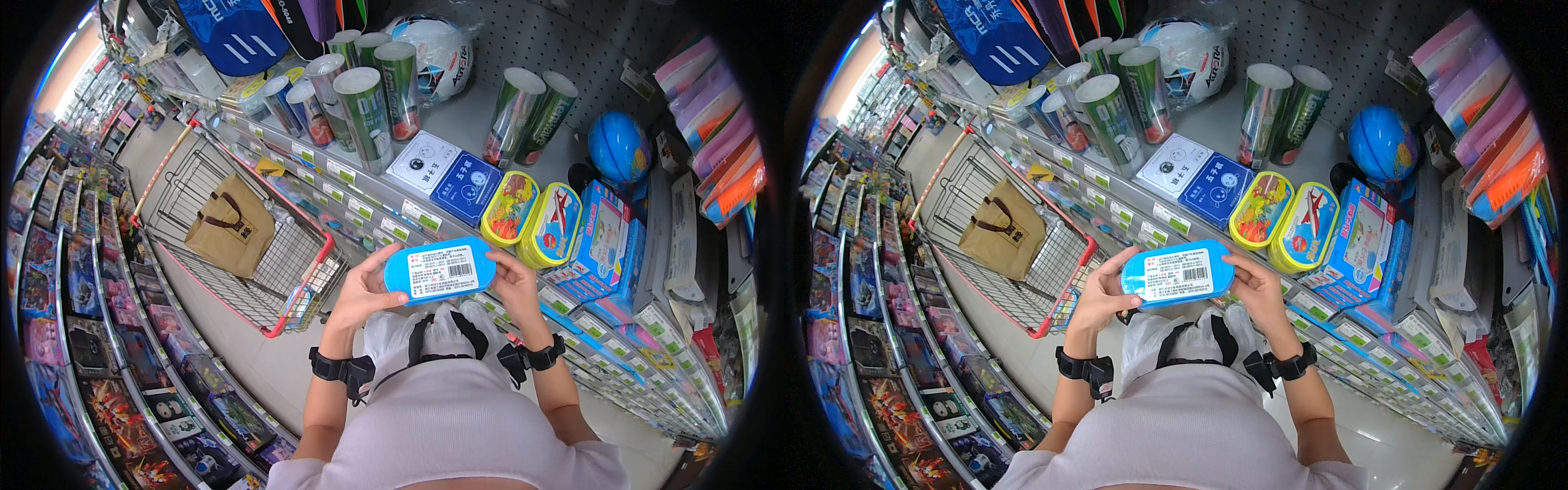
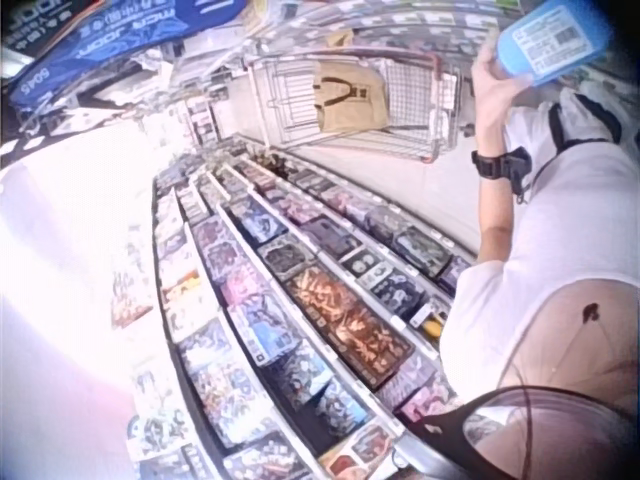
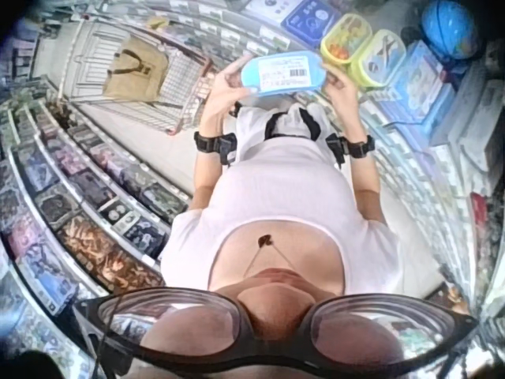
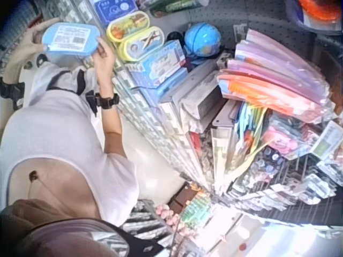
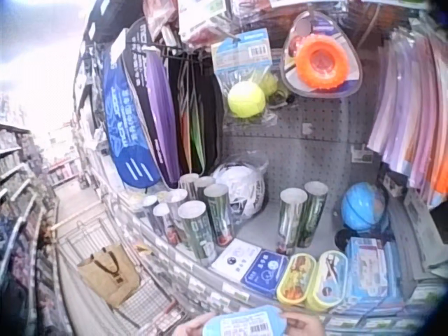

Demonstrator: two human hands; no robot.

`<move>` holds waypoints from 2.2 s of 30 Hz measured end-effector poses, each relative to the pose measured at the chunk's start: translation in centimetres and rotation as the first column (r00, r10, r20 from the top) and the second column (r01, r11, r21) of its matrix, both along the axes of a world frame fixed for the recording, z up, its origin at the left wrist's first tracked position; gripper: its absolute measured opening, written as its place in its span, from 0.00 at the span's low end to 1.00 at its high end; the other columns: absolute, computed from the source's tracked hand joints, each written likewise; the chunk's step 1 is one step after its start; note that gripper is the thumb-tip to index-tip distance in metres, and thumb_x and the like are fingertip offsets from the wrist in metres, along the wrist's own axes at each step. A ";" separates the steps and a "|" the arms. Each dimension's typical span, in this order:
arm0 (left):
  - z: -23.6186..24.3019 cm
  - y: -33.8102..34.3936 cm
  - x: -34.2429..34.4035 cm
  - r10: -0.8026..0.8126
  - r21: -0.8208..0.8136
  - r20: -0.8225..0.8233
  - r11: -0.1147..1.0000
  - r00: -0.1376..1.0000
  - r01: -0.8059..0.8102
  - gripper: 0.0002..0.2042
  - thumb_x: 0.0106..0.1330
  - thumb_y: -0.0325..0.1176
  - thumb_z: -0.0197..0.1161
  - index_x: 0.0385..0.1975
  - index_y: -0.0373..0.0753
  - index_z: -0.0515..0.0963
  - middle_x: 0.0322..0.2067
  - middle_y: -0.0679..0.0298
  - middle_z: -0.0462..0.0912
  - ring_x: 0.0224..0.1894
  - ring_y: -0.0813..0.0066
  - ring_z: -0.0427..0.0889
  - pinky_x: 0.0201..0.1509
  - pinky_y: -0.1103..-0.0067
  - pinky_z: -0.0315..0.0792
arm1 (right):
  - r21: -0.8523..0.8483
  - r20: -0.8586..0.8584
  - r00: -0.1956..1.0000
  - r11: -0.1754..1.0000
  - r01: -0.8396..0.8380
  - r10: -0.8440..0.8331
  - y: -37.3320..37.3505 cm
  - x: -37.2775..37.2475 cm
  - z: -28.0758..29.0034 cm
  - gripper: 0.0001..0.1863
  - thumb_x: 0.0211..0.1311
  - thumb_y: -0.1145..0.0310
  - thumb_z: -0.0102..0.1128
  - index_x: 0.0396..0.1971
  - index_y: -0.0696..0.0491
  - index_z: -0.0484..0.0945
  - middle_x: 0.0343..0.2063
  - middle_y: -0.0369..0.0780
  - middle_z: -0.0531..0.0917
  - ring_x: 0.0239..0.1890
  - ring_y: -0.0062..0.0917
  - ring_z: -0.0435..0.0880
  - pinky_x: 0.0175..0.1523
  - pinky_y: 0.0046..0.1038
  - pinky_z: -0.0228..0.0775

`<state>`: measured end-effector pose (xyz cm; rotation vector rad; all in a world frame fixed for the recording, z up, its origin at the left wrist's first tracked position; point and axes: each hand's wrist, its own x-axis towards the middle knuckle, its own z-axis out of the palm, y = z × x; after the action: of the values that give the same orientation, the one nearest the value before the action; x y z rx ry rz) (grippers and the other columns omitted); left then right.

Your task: The person selects multiple boxed items from a supermarket shelf one by one, turning each one over to see the back before placing it into the shopping cart.

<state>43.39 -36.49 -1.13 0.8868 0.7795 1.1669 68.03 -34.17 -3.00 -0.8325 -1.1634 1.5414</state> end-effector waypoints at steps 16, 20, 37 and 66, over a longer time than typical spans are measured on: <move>0.4 -0.8 -0.1 0.014 0.286 -0.194 0.957 0.981 0.043 0.42 0.31 0.19 0.69 0.54 0.32 0.56 0.50 0.62 0.55 0.55 0.71 0.56 0.60 0.78 0.48 | 0.129 -0.089 0.994 0.990 -0.058 0.070 0.0 0.0 -0.5 0.19 0.45 0.91 0.45 0.38 0.59 0.71 0.53 0.48 0.61 0.51 0.31 0.67 0.50 0.27 0.64; 0.4 -0.9 -0.4 0.027 0.255 -0.182 0.967 0.983 0.020 0.42 0.31 0.17 0.68 0.53 0.33 0.56 0.51 0.61 0.56 0.56 0.71 0.56 0.61 0.77 0.48 | 0.189 -0.003 0.999 0.981 -0.046 0.048 0.3 -0.3 -0.4 0.18 0.43 0.92 0.46 0.36 0.59 0.72 0.53 0.49 0.60 0.51 0.31 0.66 0.49 0.27 0.65; -0.7 -1.4 -5.3 0.143 0.233 -0.288 0.970 0.947 -0.075 0.37 0.30 0.17 0.67 0.49 0.35 0.64 0.55 0.57 0.55 0.56 0.68 0.58 0.57 0.76 0.56 | 0.264 0.096 0.982 0.947 -0.180 0.160 2.9 -5.3 -0.8 0.17 0.44 0.90 0.48 0.35 0.57 0.73 0.50 0.48 0.64 0.49 0.31 0.67 0.46 0.25 0.66; -9.0 -3.0 -25.1 0.252 -0.508 -0.384 0.746 0.888 -0.431 0.22 0.55 0.47 0.53 0.37 0.30 0.68 0.20 0.61 0.75 0.13 0.80 0.73 0.14 0.86 0.68 | -0.449 0.321 0.649 0.714 -0.537 0.690 11.1 -32.5 -4.1 0.19 0.50 0.74 0.53 0.44 0.56 0.63 0.28 0.34 0.73 0.28 0.12 0.72 0.28 0.14 0.62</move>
<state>18.31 -39.46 -10.18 0.3947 1.5094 1.0212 35.48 -23.09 -7.12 -1.1367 -1.7172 2.2246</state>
